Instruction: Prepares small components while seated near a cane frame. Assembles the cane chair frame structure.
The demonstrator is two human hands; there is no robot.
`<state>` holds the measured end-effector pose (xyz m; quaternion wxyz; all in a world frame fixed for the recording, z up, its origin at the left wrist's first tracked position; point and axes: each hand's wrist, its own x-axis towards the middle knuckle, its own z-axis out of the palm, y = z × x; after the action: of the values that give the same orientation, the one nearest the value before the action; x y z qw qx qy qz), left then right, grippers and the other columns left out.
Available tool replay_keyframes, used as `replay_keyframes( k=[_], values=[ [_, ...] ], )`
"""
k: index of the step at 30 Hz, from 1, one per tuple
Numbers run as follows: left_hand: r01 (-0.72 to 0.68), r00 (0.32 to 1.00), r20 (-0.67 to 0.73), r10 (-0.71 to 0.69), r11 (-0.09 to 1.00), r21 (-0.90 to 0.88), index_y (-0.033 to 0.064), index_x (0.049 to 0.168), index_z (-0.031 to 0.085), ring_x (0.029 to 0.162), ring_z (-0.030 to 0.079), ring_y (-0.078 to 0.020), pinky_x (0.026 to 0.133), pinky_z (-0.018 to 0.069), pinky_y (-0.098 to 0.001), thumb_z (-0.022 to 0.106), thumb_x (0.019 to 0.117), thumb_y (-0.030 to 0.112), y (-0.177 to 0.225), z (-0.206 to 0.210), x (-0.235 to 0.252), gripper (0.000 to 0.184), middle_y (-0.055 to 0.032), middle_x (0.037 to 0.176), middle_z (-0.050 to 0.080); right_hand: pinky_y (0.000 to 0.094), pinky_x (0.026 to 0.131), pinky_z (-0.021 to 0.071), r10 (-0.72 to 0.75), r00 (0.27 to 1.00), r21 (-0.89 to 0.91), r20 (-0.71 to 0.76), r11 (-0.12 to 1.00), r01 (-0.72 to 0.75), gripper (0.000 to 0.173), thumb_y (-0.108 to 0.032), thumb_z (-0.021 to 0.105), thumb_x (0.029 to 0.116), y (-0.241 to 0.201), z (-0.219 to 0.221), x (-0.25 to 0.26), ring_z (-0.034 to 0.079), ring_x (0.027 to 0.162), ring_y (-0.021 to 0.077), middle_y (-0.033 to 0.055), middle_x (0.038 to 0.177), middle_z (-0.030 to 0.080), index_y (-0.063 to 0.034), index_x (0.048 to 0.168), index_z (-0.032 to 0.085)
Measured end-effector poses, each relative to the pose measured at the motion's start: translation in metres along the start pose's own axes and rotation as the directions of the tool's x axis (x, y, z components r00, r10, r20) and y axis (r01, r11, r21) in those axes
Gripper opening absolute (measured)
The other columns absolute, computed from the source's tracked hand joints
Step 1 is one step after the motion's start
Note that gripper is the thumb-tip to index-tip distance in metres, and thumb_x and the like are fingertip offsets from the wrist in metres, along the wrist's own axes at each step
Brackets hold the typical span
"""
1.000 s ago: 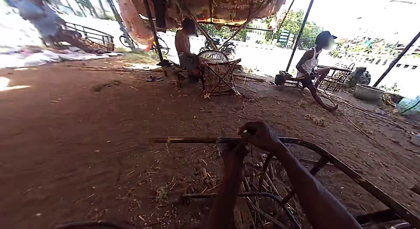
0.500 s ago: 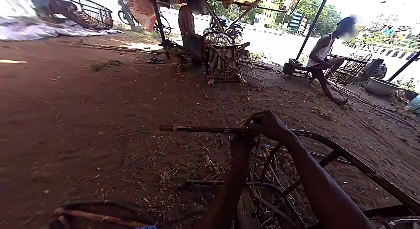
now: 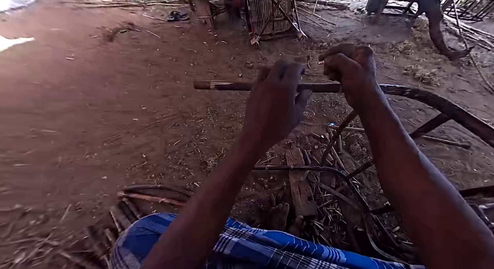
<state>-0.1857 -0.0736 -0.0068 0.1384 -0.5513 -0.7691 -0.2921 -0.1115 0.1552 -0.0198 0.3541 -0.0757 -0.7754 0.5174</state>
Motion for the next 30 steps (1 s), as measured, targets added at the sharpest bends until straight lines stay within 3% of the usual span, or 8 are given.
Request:
replay_keyframes(
  k=[2, 6, 11, 15, 18, 22, 25, 30],
  values=[
    [-0.015, 0.987, 0.159, 0.0, 0.995, 0.096, 0.014, 0.148, 0.052, 0.127, 0.055, -0.0391, 0.103, 0.0443, -0.0611, 0.06, 0.0989, 0.053, -0.018, 0.012, 0.036, 0.063, -0.0147, 0.136, 0.061, 0.0279, 0.065, 0.0552, -0.039, 0.993, 0.105, -0.107, 0.993, 0.05, 0.023, -0.01, 0.052, 0.1006, -0.001, -0.001, -0.007, 0.064, 0.071, 0.0105, 0.0011, 0.083, 0.069, -0.0012, 0.114, 0.069],
    [-0.169, 0.941, 0.32, 0.107, 0.97, 0.174, 0.0091, 0.14, 0.059, 0.118, 0.062, -0.0456, 0.098, 0.0457, -0.0695, 0.063, 0.0991, 0.046, -0.032, 0.044, 0.064, 0.055, -0.0219, 0.129, 0.064, 0.0305, 0.076, 0.057, 0.067, 0.991, 0.261, -0.113, 0.965, -0.036, 0.039, -0.011, 0.048, 0.107, -0.037, -0.017, -0.094, 0.068, 0.095, 0.0175, 0.012, 0.118, 0.069, -0.0022, 0.144, 0.051],
    [-0.211, 0.947, 0.282, 0.156, 0.961, 0.177, 0.0037, 0.137, 0.058, 0.123, 0.056, -0.0529, 0.103, 0.0391, -0.0735, 0.066, 0.0993, 0.034, -0.025, 0.046, 0.071, 0.049, -0.0289, 0.132, 0.059, 0.0327, 0.08, 0.0592, 0.481, 0.875, 0.513, -0.048, 0.764, -0.392, 0.029, -0.027, 0.046, 0.1095, -0.037, -0.007, -0.284, 0.07, 0.092, 0.0158, 0.0106, 0.111, 0.071, -0.011, 0.127, 0.062],
    [-0.223, 0.966, 0.123, 0.227, 0.974, -0.05, 0.0047, 0.137, 0.058, 0.122, 0.057, -0.0433, 0.103, 0.0442, -0.0635, 0.058, 0.1029, 0.026, 0.014, 0.047, 0.04, 0.04, -0.0232, 0.129, 0.061, 0.036, 0.083, 0.059, 0.584, 0.81, 0.743, -0.046, 0.563, -0.363, 0.027, -0.023, 0.046, 0.1098, -0.023, 0.001, -0.36, 0.072, 0.092, 0.0217, 0.0179, 0.108, 0.073, -0.0074, 0.123, 0.063],
    [0.0, 0.929, 0.328, 0.169, 0.889, -0.459, 0.0144, 0.128, 0.067, 0.094, 0.07, -0.0182, 0.08, 0.061, -0.0425, 0.06, 0.1024, 0.022, 0.068, 0.065, -0.035, 0.028, -0.0056, 0.115, 0.069, 0.0355, 0.083, 0.0589, 0.564, 0.822, 0.83, -0.076, 0.492, -0.26, 0.026, -0.022, 0.045, 0.11, -0.023, 0.005, -0.379, 0.072, 0.092, 0.0211, 0.0166, 0.106, 0.074, -0.0076, 0.122, 0.064],
    [0.523, 0.645, 0.722, 0.248, 0.546, -0.655, 0.0209, 0.131, 0.07, 0.088, 0.07, -0.0151, 0.076, 0.0625, -0.0348, 0.065, 0.0996, 0.031, 0.107, 0.111, -0.134, 0.033, 0.0015, 0.11, 0.072, 0.0357, 0.081, 0.0587, 0.585, 0.803, 0.884, -0.116, 0.429, -0.186, 0.028, -0.022, 0.043, 0.1104, -0.015, 0.013, -0.392, 0.07, 0.086, 0.0171, 0.0111, 0.098, 0.072, -0.0068, 0.121, 0.064],
    [0.68, 0.666, 0.731, 0.149, 0.283, -0.677, 0.0082, 0.125, 0.074, 0.076, 0.071, -0.0226, 0.072, 0.0629, -0.0358, 0.064, 0.1011, 0.021, 0.129, 0.129, -0.167, 0.029, -0.0112, 0.094, 0.074, 0.0322, 0.076, 0.0572, 0.602, 0.788, 0.922, -0.133, 0.366, -0.124, 0.026, -0.022, 0.043, 0.1102, -0.009, 0.018, -0.403, 0.067, 0.078, 0.0128, 0.0065, 0.088, 0.069, -0.009, 0.116, 0.065],
    [0.7, 0.693, 0.718, 0.061, 0.177, -0.692, 0.0026, 0.116, 0.076, 0.076, 0.07, -0.0243, 0.069, 0.0627, -0.0349, 0.07, 0.0968, 0.012, 0.139, 0.135, -0.179, 0.022, -0.0171, 0.1, 0.073, 0.0323, 0.074, 0.056, 0.589, 0.8, 0.927, -0.114, 0.352, -0.127, 0.028, -0.021, 0.041, 0.111, -0.007, 0.017, -0.414, 0.065, 0.073, 0.0128, 0.0054, 0.081, 0.067, -0.0064, 0.113, 0.065]
  ],
)
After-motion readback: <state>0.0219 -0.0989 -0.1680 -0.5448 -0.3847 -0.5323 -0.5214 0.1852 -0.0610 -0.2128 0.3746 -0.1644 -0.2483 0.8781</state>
